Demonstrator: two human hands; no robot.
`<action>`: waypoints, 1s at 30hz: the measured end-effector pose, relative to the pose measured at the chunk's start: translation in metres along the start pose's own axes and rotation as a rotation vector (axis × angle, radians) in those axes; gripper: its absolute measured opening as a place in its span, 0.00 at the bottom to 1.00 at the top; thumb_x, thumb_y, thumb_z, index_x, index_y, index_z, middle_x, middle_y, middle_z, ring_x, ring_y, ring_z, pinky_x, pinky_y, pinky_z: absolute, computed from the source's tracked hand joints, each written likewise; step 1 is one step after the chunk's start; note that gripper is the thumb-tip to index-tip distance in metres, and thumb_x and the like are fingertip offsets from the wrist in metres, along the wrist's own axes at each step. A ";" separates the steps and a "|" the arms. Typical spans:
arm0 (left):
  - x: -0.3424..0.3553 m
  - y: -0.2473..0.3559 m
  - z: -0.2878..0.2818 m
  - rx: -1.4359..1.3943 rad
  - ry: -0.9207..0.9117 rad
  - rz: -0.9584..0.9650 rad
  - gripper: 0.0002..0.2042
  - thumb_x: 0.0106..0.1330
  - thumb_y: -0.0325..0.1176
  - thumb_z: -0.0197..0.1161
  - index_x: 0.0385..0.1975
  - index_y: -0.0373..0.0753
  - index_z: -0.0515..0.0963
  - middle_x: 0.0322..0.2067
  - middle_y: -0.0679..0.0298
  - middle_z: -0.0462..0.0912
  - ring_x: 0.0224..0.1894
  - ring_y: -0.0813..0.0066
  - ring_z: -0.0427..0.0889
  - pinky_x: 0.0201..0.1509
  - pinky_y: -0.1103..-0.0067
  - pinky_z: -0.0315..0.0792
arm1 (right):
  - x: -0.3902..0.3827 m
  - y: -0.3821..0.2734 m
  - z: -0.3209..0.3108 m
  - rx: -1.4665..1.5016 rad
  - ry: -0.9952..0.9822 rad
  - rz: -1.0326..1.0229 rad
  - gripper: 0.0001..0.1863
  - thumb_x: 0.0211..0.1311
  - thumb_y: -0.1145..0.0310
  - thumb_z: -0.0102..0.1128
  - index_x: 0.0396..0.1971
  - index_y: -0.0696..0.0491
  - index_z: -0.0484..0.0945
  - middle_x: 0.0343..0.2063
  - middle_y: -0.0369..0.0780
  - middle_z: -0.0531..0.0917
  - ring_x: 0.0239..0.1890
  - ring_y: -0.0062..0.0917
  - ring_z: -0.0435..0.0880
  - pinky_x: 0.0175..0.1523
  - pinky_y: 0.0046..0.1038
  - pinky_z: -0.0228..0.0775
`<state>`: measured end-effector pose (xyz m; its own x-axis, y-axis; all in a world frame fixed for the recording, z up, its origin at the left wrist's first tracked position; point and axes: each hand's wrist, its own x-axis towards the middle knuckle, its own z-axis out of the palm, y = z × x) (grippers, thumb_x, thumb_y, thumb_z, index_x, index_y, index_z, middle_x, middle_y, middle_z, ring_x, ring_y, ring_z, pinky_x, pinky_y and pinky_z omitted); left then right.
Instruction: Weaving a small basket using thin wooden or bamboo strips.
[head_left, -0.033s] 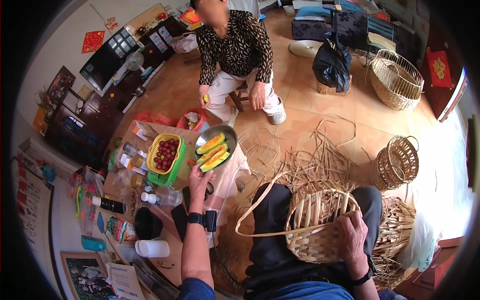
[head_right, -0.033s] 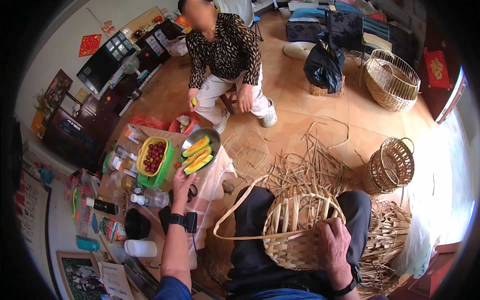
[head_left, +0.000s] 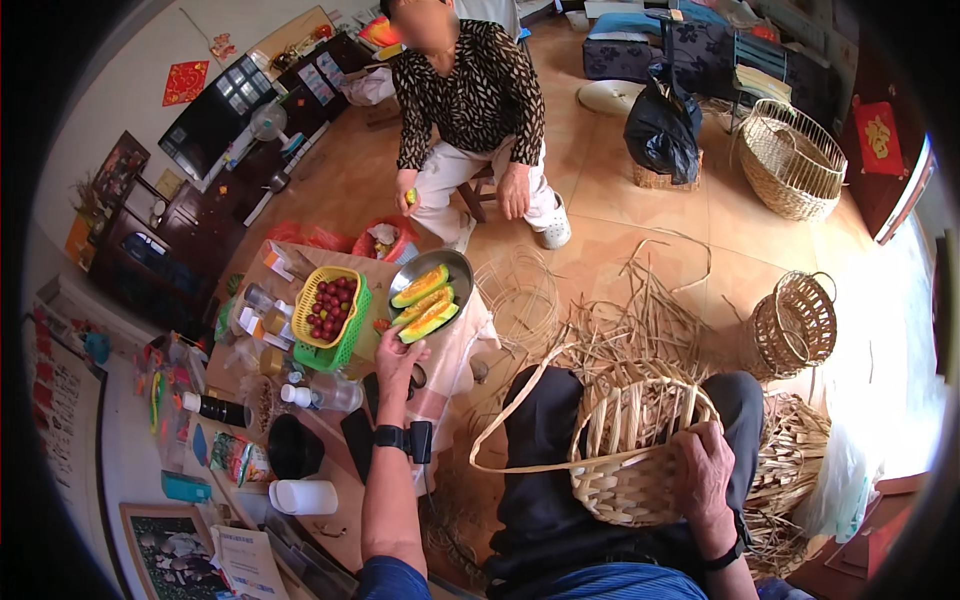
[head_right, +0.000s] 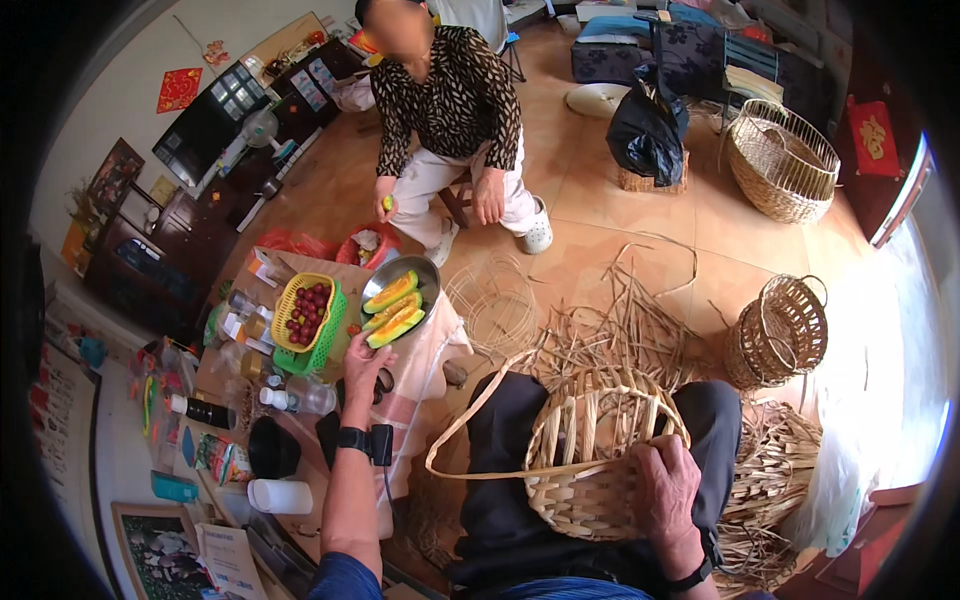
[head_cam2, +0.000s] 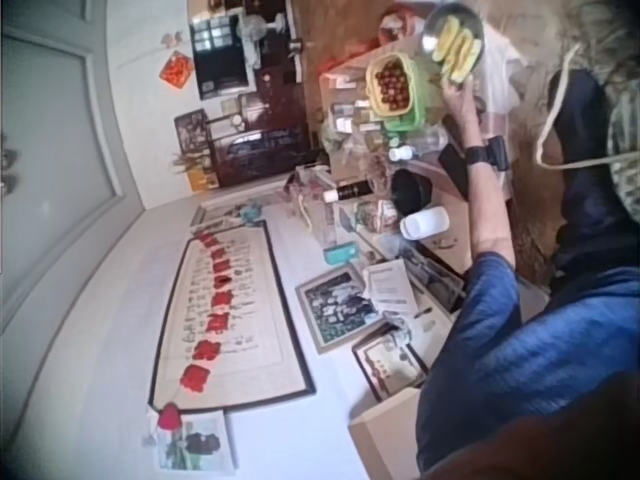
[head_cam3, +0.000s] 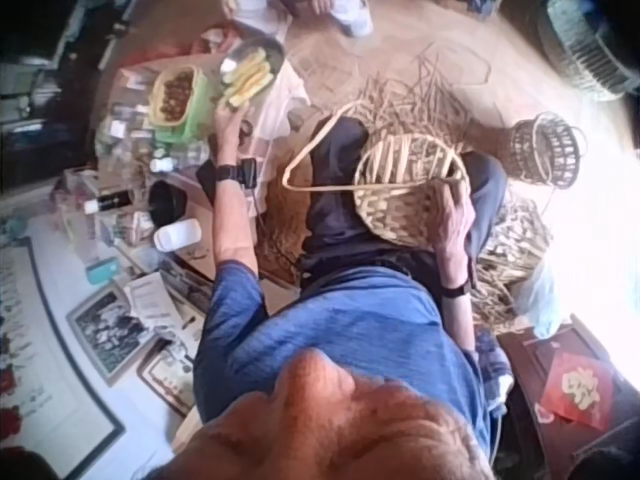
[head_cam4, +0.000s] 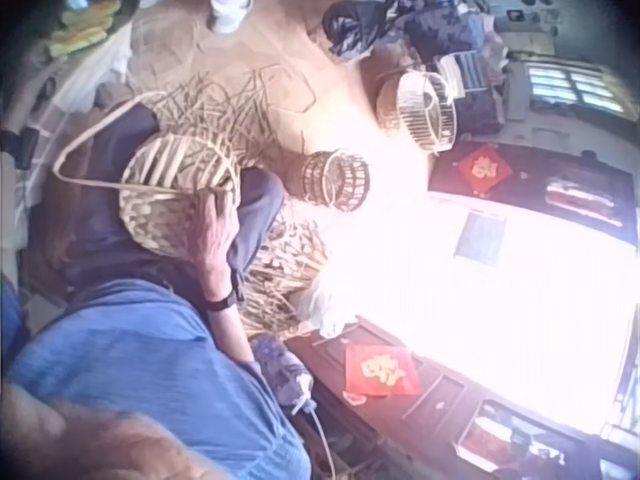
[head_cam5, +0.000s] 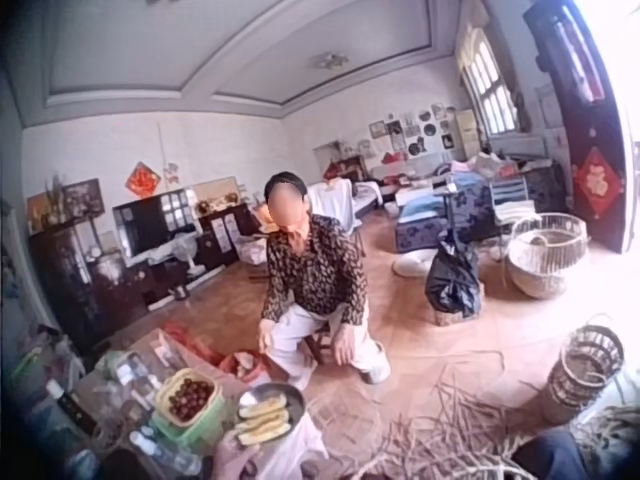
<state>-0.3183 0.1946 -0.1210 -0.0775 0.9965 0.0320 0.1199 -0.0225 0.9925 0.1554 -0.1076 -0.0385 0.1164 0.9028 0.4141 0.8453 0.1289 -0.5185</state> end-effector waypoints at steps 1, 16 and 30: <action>0.000 -0.003 0.000 -0.002 0.007 0.012 0.29 0.70 0.17 0.71 0.69 0.29 0.69 0.47 0.52 0.89 0.38 0.68 0.92 0.41 0.77 0.87 | 0.000 0.000 -0.001 -0.008 -0.008 0.004 0.11 0.57 0.75 0.65 0.41 0.51 0.83 0.39 0.41 0.79 0.38 0.42 0.82 0.40 0.42 0.75; -0.098 0.105 0.034 0.169 0.016 0.124 0.10 0.81 0.35 0.65 0.46 0.33 0.83 0.33 0.66 0.85 0.30 0.82 0.78 0.32 0.81 0.73 | 0.008 -0.001 0.001 0.004 -0.046 0.034 0.13 0.55 0.76 0.66 0.42 0.50 0.84 0.40 0.42 0.80 0.38 0.41 0.83 0.42 0.41 0.77; -0.247 0.120 0.151 -0.170 -0.452 -0.420 0.24 0.77 0.35 0.71 0.65 0.31 0.72 0.38 0.59 0.83 0.31 0.73 0.87 0.31 0.80 0.81 | 0.043 -0.016 -0.012 0.172 -0.317 -0.187 0.15 0.60 0.72 0.72 0.47 0.53 0.84 0.40 0.40 0.82 0.44 0.38 0.84 0.47 0.40 0.80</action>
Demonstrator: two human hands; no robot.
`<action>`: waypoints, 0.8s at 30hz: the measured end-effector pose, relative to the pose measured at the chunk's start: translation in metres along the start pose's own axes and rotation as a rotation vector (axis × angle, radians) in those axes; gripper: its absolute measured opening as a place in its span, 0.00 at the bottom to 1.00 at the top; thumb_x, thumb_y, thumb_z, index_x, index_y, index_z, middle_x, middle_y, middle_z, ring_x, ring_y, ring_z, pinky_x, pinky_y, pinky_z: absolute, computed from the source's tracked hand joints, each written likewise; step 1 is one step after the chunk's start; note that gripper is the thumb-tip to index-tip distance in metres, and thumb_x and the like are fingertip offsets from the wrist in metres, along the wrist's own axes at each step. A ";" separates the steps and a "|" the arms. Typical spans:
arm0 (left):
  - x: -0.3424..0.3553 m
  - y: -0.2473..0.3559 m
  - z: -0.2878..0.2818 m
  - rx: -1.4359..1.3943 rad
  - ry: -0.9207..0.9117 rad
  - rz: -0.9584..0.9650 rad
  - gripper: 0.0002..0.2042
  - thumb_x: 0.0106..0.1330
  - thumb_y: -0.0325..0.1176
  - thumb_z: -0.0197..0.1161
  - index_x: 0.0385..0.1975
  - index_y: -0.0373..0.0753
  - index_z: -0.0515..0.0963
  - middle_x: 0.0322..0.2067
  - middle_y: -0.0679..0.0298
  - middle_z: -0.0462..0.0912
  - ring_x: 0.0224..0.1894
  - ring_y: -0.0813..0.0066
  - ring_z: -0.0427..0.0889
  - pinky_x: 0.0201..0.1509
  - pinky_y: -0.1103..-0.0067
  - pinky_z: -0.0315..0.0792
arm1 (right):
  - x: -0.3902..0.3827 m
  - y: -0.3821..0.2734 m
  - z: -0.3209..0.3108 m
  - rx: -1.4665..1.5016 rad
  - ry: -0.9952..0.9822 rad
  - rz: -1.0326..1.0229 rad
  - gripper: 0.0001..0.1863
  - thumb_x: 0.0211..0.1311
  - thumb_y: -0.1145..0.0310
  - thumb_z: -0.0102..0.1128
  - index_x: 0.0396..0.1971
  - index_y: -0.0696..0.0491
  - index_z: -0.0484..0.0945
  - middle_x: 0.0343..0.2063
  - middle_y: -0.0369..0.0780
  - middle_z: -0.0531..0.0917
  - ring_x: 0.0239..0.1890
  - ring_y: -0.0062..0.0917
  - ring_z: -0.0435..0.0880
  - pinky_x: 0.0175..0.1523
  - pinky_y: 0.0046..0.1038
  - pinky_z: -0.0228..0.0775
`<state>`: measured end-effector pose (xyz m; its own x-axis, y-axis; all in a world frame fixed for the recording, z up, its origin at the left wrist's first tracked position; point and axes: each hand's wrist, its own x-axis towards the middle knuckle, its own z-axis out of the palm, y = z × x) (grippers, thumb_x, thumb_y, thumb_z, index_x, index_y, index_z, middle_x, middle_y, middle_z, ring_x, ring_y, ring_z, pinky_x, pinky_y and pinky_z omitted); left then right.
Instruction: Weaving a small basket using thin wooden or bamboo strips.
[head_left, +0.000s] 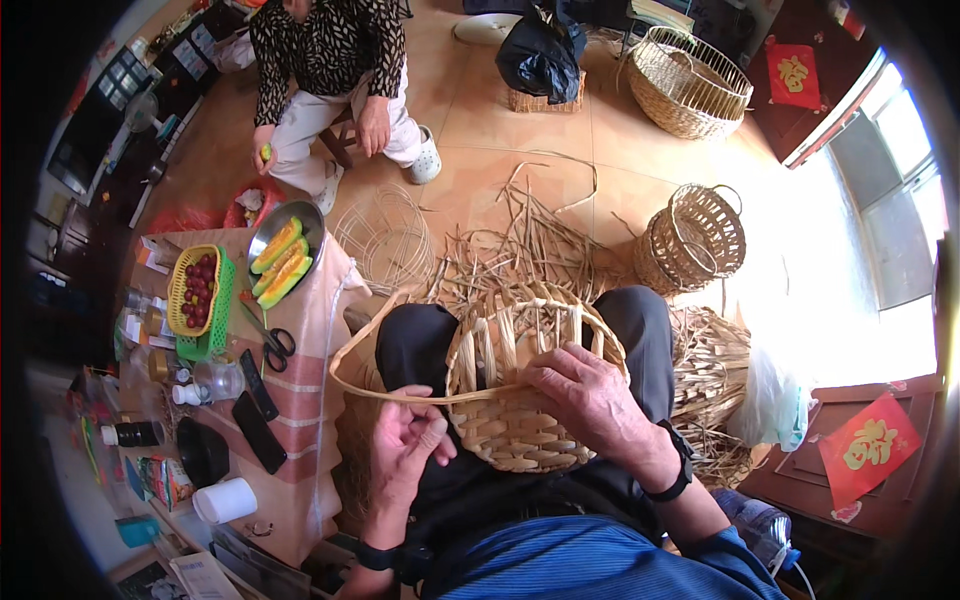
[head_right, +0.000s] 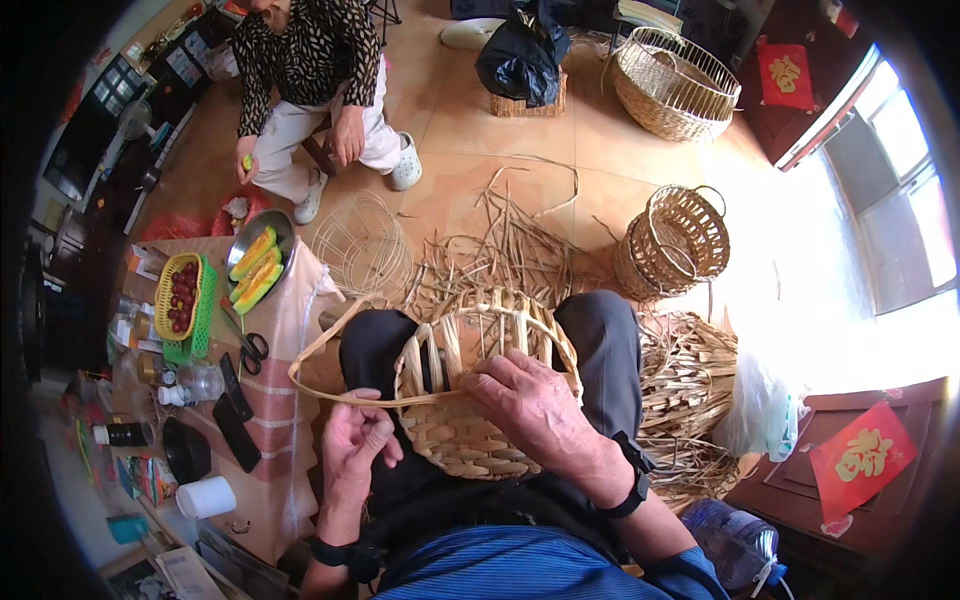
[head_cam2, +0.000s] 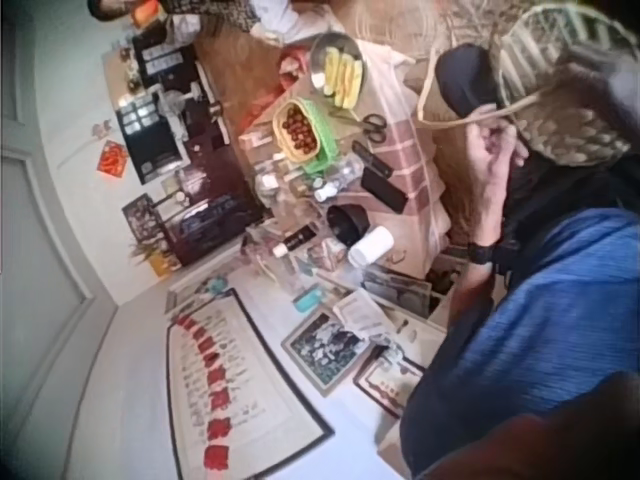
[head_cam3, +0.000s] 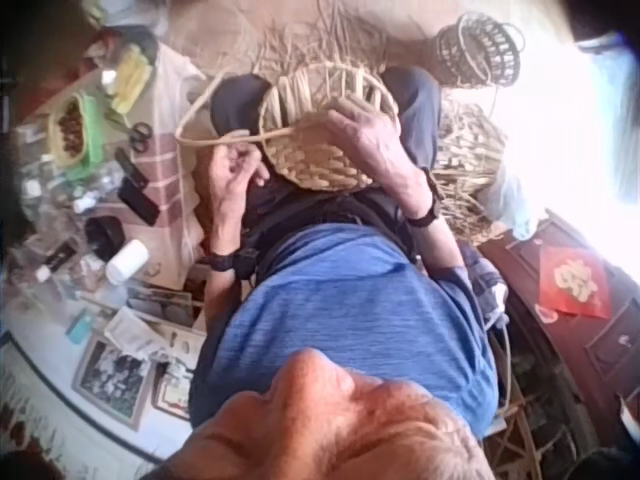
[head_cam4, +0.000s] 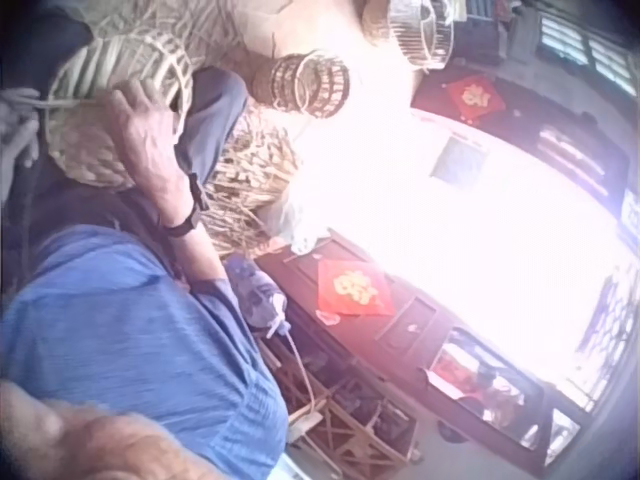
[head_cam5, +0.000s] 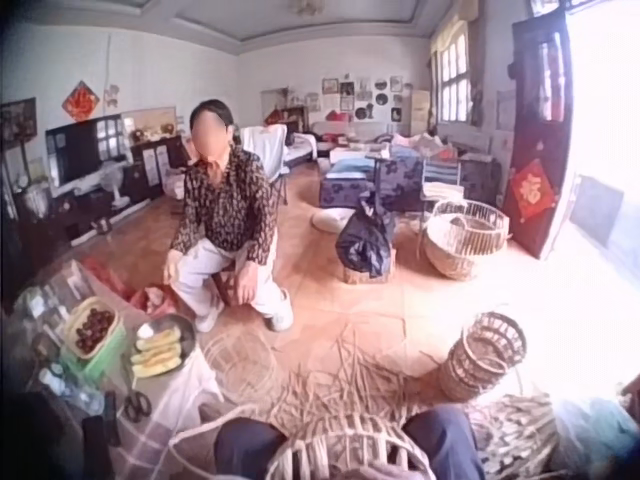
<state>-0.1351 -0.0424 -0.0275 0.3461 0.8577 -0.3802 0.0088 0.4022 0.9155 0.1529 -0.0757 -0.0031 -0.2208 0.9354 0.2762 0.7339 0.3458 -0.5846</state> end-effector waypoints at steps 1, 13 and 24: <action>0.002 0.004 0.009 -0.033 -0.020 0.081 0.25 0.77 0.33 0.71 0.67 0.31 0.71 0.39 0.59 0.83 0.32 0.73 0.88 0.33 0.80 0.81 | -0.001 0.001 0.005 -0.002 0.028 0.004 0.15 0.59 0.71 0.73 0.47 0.52 0.84 0.40 0.40 0.82 0.42 0.40 0.84 0.47 0.40 0.80; 0.061 0.049 0.073 0.976 -0.033 0.619 0.17 0.77 0.26 0.63 0.64 0.34 0.76 0.45 0.42 0.87 0.44 0.38 0.87 0.48 0.55 0.83 | -0.005 0.004 0.026 -0.070 0.154 0.096 0.11 0.64 0.69 0.69 0.44 0.52 0.79 0.35 0.42 0.77 0.38 0.40 0.84 0.41 0.41 0.79; 0.084 0.050 0.081 0.619 -0.022 0.367 0.11 0.74 0.26 0.70 0.51 0.34 0.78 0.38 0.50 0.93 0.37 0.56 0.93 0.39 0.68 0.81 | 0.002 0.001 0.043 -0.203 0.227 0.148 0.08 0.62 0.68 0.73 0.37 0.50 0.81 0.29 0.39 0.75 0.28 0.35 0.83 0.32 0.39 0.75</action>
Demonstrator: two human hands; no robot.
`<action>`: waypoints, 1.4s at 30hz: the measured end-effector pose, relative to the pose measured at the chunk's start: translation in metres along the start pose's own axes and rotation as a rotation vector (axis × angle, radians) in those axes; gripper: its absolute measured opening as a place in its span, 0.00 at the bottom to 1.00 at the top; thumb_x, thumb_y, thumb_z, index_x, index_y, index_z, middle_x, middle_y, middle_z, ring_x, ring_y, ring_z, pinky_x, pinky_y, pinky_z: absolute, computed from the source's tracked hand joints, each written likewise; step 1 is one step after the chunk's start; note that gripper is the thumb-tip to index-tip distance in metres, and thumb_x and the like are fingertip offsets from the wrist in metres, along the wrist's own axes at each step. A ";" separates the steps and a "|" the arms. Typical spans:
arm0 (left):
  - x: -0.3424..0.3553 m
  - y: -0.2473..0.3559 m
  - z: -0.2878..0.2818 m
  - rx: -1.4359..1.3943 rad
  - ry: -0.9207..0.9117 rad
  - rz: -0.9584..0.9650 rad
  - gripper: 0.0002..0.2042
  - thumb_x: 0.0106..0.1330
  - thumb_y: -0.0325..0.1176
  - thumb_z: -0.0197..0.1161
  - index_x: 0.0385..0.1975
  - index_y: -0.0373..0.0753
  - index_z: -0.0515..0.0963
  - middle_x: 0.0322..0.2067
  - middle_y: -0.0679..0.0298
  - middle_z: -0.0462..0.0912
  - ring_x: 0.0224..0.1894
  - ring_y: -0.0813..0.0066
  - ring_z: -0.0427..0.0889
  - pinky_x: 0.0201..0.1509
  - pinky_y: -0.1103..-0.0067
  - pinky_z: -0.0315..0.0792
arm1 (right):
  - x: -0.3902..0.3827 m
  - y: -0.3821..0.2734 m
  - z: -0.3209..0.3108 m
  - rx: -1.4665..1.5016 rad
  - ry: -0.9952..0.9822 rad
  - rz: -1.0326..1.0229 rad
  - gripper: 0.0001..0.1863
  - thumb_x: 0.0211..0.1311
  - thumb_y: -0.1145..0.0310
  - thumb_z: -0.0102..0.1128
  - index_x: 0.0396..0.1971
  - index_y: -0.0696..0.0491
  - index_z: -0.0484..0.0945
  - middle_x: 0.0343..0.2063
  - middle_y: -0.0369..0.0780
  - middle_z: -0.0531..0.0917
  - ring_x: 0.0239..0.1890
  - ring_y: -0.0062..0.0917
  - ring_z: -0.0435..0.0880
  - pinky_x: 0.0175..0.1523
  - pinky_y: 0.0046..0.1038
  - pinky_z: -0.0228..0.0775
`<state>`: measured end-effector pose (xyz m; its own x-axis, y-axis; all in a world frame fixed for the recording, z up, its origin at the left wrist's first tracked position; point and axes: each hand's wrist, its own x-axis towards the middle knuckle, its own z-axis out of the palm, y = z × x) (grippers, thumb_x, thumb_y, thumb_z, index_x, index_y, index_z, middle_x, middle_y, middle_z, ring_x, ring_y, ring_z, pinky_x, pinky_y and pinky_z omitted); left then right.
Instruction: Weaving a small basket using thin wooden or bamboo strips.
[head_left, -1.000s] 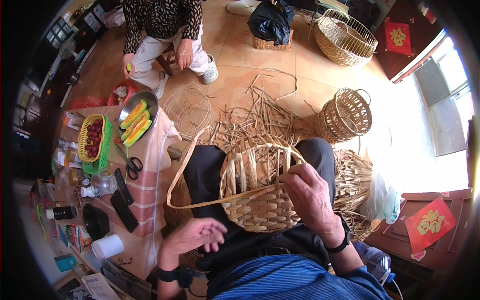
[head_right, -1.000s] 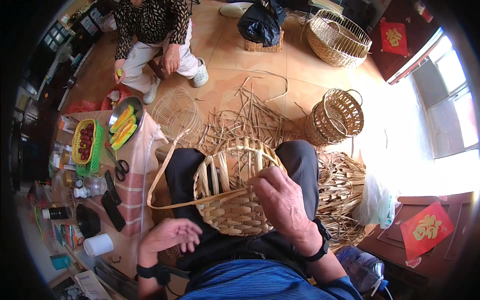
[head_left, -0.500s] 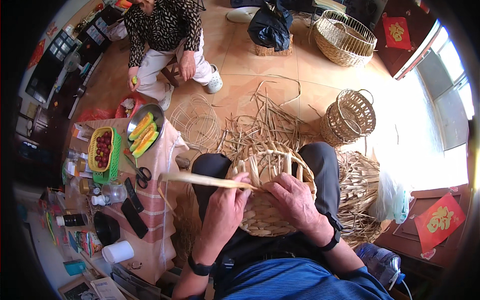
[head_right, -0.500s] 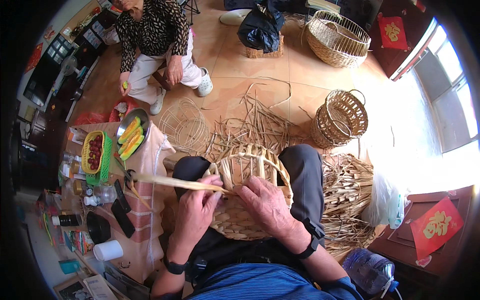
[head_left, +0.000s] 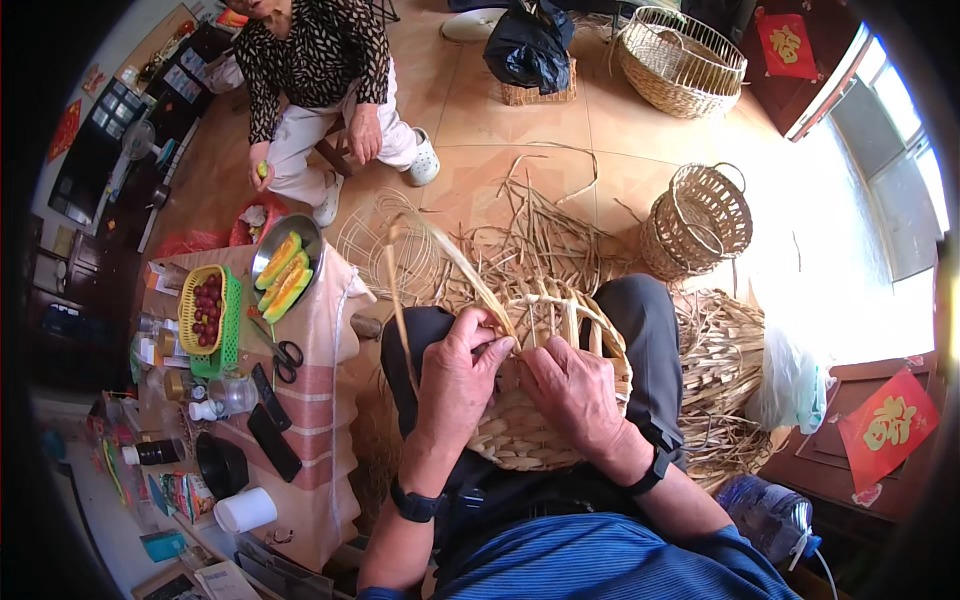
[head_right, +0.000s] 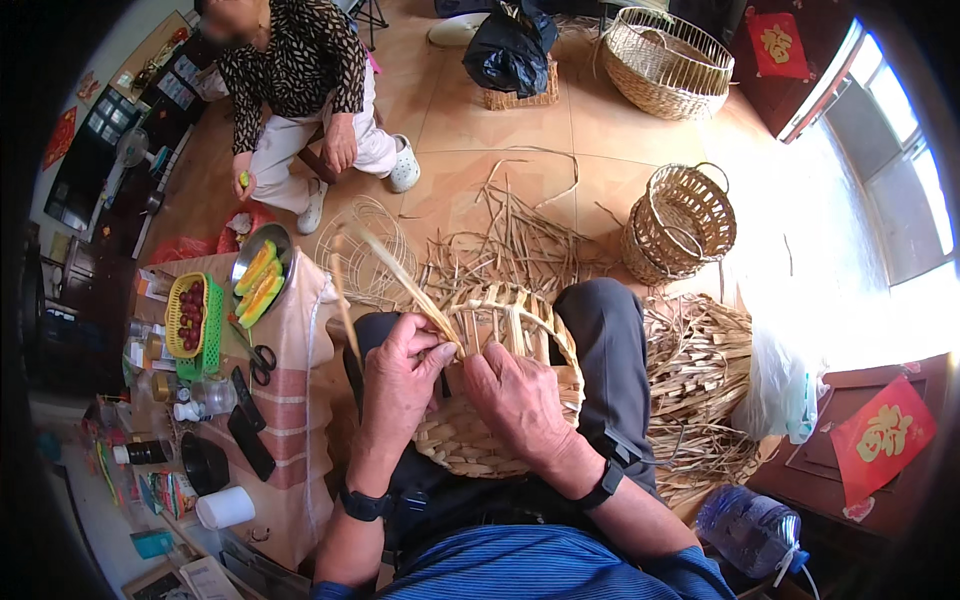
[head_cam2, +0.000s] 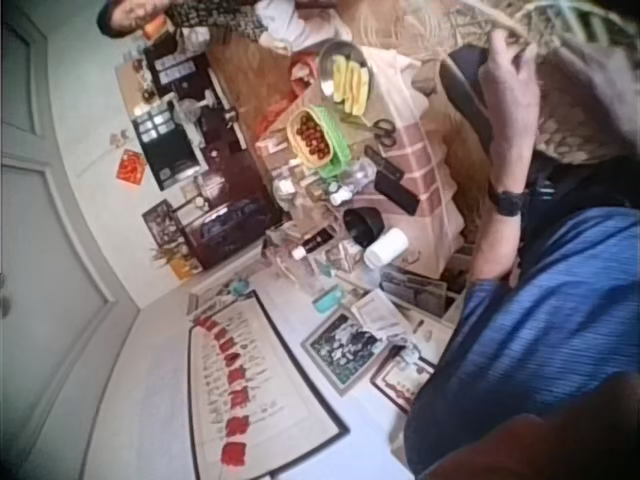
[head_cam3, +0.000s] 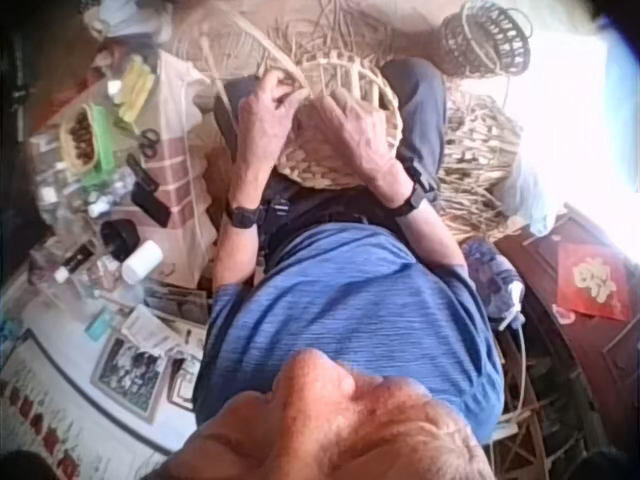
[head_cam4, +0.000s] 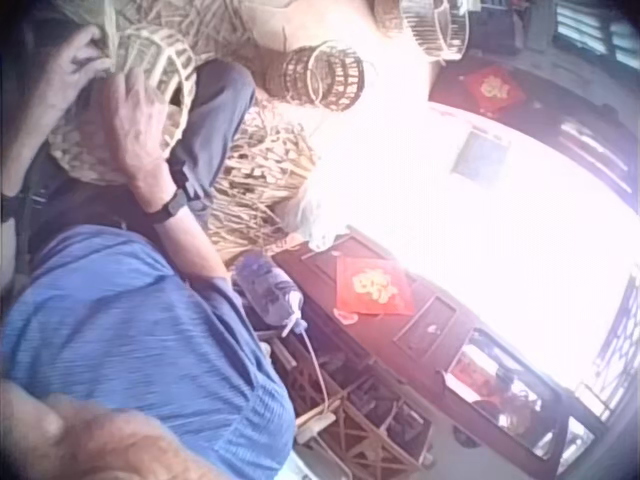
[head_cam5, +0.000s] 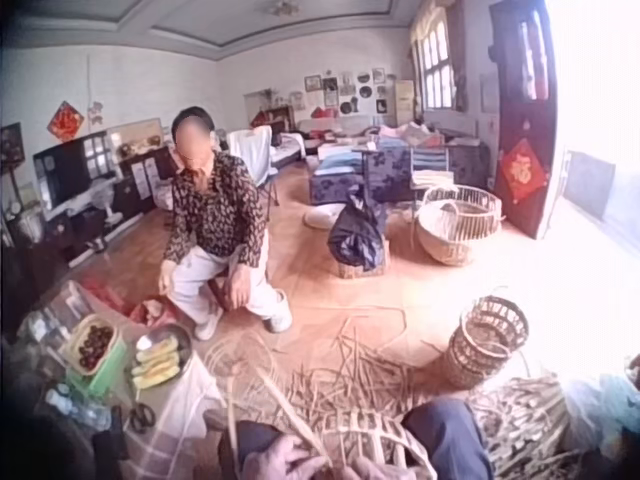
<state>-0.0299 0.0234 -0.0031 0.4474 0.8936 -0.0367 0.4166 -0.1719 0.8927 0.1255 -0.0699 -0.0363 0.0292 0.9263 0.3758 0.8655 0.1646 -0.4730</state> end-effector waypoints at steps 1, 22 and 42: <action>0.001 0.002 0.002 0.009 0.022 -0.009 0.11 0.74 0.25 0.70 0.52 0.34 0.77 0.37 0.51 0.92 0.34 0.58 0.92 0.39 0.68 0.81 | 0.001 -0.002 0.000 -0.009 0.003 0.010 0.07 0.61 0.69 0.72 0.34 0.50 0.80 0.28 0.39 0.75 0.28 0.35 0.83 0.32 0.39 0.74; 0.004 0.008 -0.002 0.336 -0.021 0.181 0.29 0.72 0.25 0.63 0.74 0.44 0.72 0.31 0.47 0.85 0.36 0.45 0.88 0.40 0.59 0.81 | -0.004 0.000 -0.026 0.238 -0.211 0.056 0.19 0.56 0.78 0.65 0.49 0.51 0.83 0.39 0.45 0.76 0.39 0.45 0.84 0.44 0.45 0.78; -0.073 -0.066 -0.037 -0.305 0.066 -0.247 0.15 0.78 0.39 0.70 0.47 0.37 0.73 0.25 0.70 0.79 0.23 0.86 0.74 0.23 0.84 0.66 | 0.003 0.019 -0.068 0.103 0.221 0.204 0.13 0.66 0.77 0.68 0.50 0.53 0.85 0.41 0.46 0.82 0.39 0.44 0.87 0.41 0.41 0.80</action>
<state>-0.1187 -0.0151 -0.0427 0.3069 0.9191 -0.2472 0.2472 0.1739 0.9532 0.1757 -0.0869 0.0099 0.3146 0.8493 0.4240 0.7760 0.0272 -0.6301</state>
